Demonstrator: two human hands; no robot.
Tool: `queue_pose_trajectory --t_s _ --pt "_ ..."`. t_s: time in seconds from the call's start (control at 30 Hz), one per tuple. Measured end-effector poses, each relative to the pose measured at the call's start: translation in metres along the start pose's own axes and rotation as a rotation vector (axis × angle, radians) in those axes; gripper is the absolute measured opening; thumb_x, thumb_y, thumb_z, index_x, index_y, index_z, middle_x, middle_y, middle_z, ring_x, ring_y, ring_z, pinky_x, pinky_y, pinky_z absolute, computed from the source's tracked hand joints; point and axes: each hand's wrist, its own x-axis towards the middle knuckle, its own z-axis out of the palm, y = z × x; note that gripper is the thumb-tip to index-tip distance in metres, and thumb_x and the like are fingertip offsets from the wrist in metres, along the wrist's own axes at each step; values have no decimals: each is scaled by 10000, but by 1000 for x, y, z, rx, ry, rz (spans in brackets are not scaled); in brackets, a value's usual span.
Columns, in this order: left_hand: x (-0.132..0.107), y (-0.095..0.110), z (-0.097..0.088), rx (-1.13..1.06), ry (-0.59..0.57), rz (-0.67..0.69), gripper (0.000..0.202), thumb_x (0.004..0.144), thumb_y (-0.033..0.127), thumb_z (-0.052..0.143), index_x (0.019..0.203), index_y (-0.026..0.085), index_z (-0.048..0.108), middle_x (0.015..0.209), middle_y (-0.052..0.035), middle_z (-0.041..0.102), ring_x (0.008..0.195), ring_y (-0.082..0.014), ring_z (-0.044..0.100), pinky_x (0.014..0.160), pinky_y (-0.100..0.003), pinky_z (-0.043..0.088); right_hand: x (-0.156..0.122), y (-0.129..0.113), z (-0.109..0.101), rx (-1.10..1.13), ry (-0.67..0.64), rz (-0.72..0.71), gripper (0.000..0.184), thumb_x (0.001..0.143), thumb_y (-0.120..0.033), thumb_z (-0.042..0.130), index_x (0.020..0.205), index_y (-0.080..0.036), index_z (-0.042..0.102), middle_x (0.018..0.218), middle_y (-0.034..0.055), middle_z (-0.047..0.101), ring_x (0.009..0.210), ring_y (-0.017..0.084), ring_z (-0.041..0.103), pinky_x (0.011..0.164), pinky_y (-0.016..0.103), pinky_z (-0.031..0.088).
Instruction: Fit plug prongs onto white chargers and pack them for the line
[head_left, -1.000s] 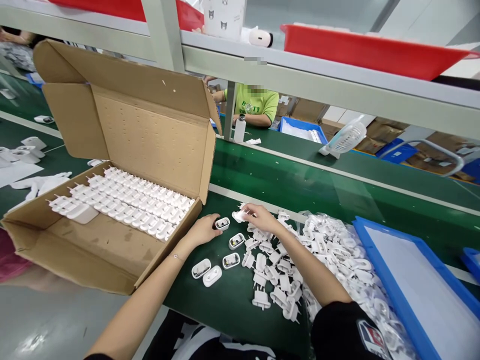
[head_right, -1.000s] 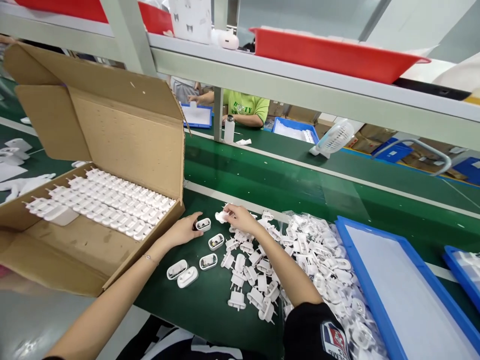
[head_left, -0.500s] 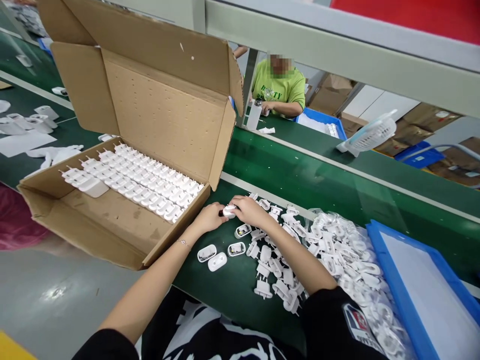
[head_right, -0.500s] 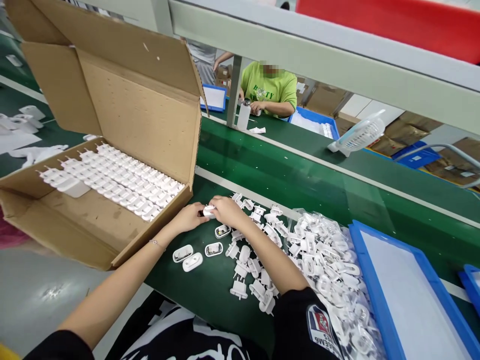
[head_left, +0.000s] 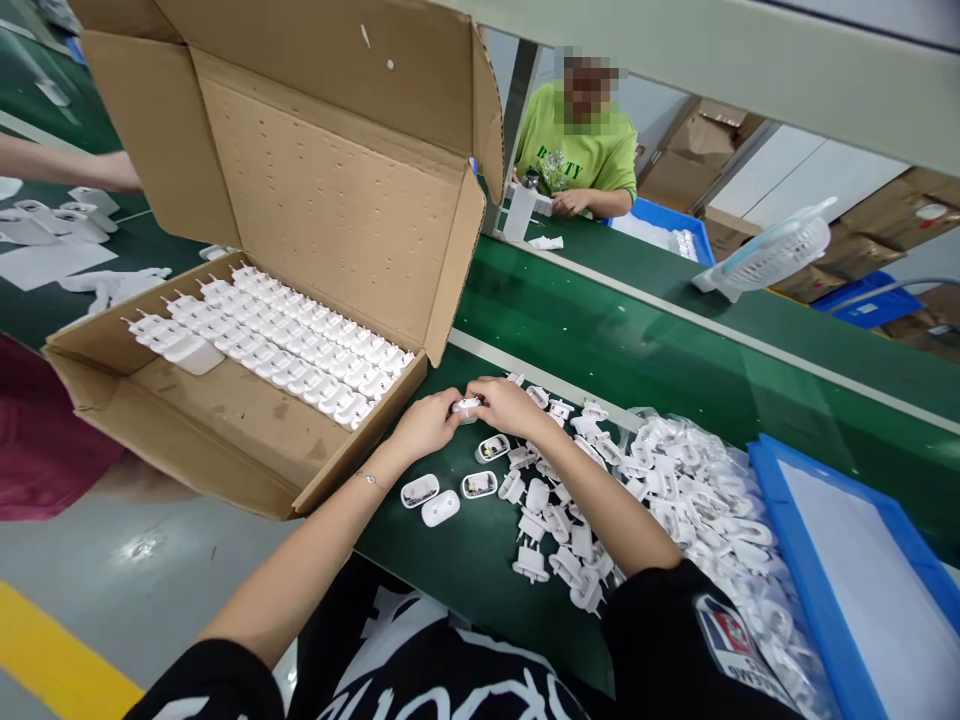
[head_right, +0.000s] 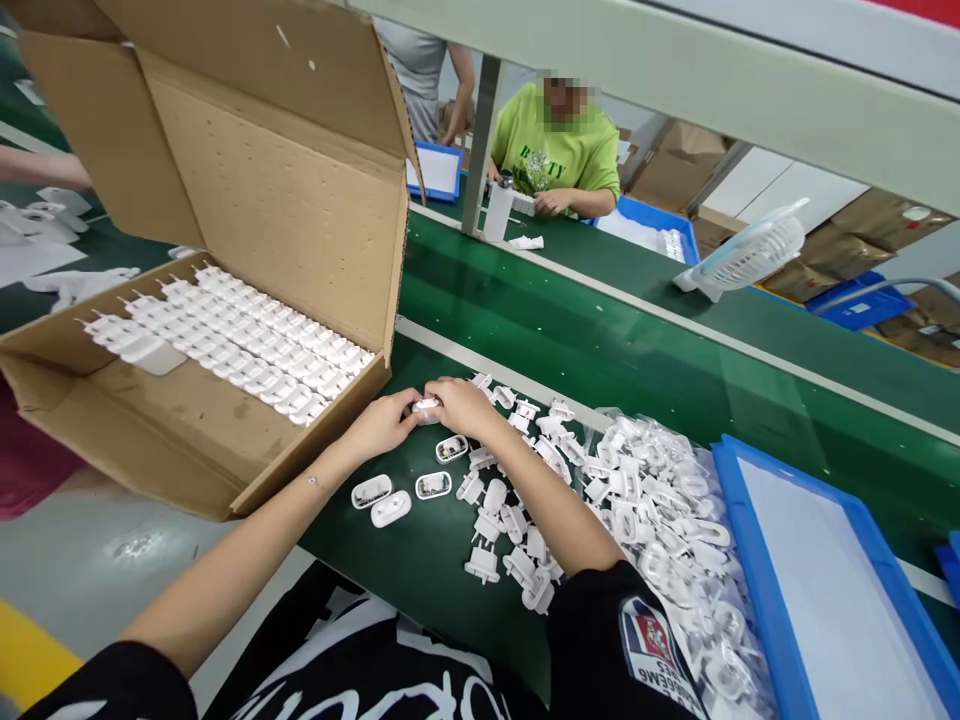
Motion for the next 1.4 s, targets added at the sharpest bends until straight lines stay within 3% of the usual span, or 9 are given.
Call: queue_pose_trajectory --t_s 0.13,0.27,0.43,0.67,0.8,0.93,1.1,1.27,1.4 --pt "-20 26 -10 100 39 -2 150 829 276 570 920 158 590 904 -98 662 804 -253 642 689 -317 461 -8 11 -11 151 -58 -98 253 792 -203 651 1044 -190 631 995 43 664 796 158 633 705 254 474" --pt "-92 37 -62 90 234 -20 239 861 326 516 1054 202 582 965 -43 668 803 -193 636 684 -280 485 -31 49 -35 345 141 29 478 824 -333 584 1276 -210 490 1234 117 570 910 206 637 715 309 527" --pt "-167 -47 -161 341 641 -443 368 816 461 536 1028 167 592 870 -25 649 816 -231 626 731 -344 498 -55 94 -48 265 458 224 292 698 -304 603 965 -190 638 990 106 591 816 234 599 741 394 512" --pt "-103 -200 -203 518 351 -718 297 737 442 544 661 165 469 842 -151 635 987 -392 600 805 -495 484 -54 39 -9 350 427 184 167 728 -251 573 874 -199 636 725 12 578 652 169 573 655 317 505" --pt "-84 -230 -204 392 464 -683 423 603 506 623 464 237 328 774 -187 654 1143 -435 518 897 -559 409 -69 -4 0 335 219 80 114 807 -259 599 902 -220 648 785 17 650 747 184 621 706 327 516" --pt "-93 -225 -210 256 804 -357 453 509 488 690 364 238 341 665 -144 651 1265 -390 429 932 -537 320 -90 -22 3 68 -22 -115 303 787 -292 696 1077 -266 614 1318 51 526 1269 283 407 1021 487 376" --pt "-143 -124 -174 458 960 -242 193 786 384 558 664 242 606 731 -51 643 943 -282 616 730 -405 418 -105 -26 25 -204 -126 -134 314 766 -194 709 1048 -229 576 1500 58 311 1413 307 144 1096 550 255" --pt "-183 -10 -59 287 715 422 119 791 238 665 895 208 616 852 -29 630 771 -183 592 688 -319 466 -111 -35 35 -250 -131 -89 327 768 -250 710 1044 -222 538 1525 66 254 1419 316 118 1091 582 250" --pt "-168 9 21 330 527 368 370 814 347 658 1127 158 602 1053 -118 630 894 -244 556 772 -376 434 -113 -42 31 -224 -85 -66 394 798 -341 689 1131 -238 505 1547 61 185 1426 309 77 1094 570 256"
